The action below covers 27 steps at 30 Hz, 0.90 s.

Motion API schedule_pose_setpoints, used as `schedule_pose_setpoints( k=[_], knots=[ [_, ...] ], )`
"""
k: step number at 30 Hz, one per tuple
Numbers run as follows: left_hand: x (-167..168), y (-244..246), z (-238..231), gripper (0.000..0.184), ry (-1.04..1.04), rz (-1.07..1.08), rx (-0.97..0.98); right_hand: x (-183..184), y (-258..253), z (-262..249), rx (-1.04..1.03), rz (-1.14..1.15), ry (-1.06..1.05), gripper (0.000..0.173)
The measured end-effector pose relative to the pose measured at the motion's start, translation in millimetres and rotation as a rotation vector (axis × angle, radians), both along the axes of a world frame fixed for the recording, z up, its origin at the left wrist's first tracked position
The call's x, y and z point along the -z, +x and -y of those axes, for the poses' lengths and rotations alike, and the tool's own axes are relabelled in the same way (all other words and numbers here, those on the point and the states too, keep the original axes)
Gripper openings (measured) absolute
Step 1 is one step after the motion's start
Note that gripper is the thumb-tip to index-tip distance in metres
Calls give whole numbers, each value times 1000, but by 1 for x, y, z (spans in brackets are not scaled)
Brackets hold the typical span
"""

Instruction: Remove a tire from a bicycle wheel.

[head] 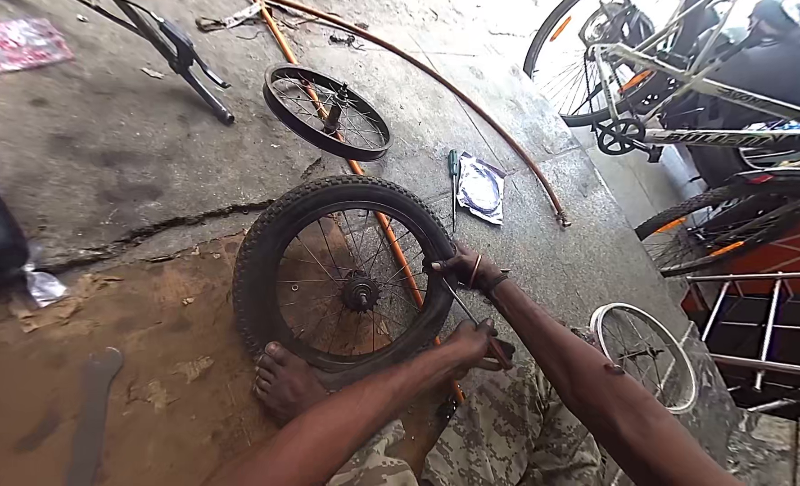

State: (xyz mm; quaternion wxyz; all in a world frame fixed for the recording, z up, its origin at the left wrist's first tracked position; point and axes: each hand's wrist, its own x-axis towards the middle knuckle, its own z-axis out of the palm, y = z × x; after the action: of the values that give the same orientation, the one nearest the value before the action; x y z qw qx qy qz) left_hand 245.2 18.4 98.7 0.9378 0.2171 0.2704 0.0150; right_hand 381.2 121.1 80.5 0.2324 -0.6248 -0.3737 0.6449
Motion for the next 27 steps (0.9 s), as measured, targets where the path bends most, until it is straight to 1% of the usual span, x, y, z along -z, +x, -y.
schedule_pose_setpoints(
  k=[1, 3, 4, 5, 6, 7, 9, 10, 12, 15, 19, 23, 27],
  knots=[
    [12, 7, 1, 50, 84, -16, 48, 1, 1, 2, -2, 3, -1, 52],
    [38, 4, 2, 46, 358, -76, 200, 3, 1, 1, -12, 20, -2, 51],
    [43, -6, 2, 46, 504, -72, 301, 3, 1, -1, -18, 32, -2, 52],
    [40, -19, 2, 48, 615, -48, 389, 2, 2, -1, -23, 41, 0, 54],
    [32, -35, 1, 50, 692, -22, 437, 3, 3, -1, -26, 43, 8, 55],
    [23, -53, -2, 51, 759, -19, 434, 5, 4, -1, -25, 33, 12, 55],
    [8, -91, -13, 49, 874, -133, 332, 6, 4, -1, -25, 14, 15, 55],
    [7, -109, -19, 48, 924, -214, 266, 6, 3, -1, -25, 9, 13, 57],
    [16, -141, -28, 43, 1009, -339, 183, 4, 2, -3, -26, 3, 0, 60],
    [38, -168, -30, 39, 1059, -401, 188, 1, 3, -4, -49, -4, 1, 60],
    [64, -174, -31, 37, 1041, -391, 188, -1, 1, -4, -67, 5, -2, 59],
    [73, -176, -34, 35, 1062, -360, 194, -2, 2, -5, -49, 7, -17, 57],
    [70, -176, -36, 32, 1074, -347, 189, -6, 0, -6, -74, 2, 0, 55]
  ],
)
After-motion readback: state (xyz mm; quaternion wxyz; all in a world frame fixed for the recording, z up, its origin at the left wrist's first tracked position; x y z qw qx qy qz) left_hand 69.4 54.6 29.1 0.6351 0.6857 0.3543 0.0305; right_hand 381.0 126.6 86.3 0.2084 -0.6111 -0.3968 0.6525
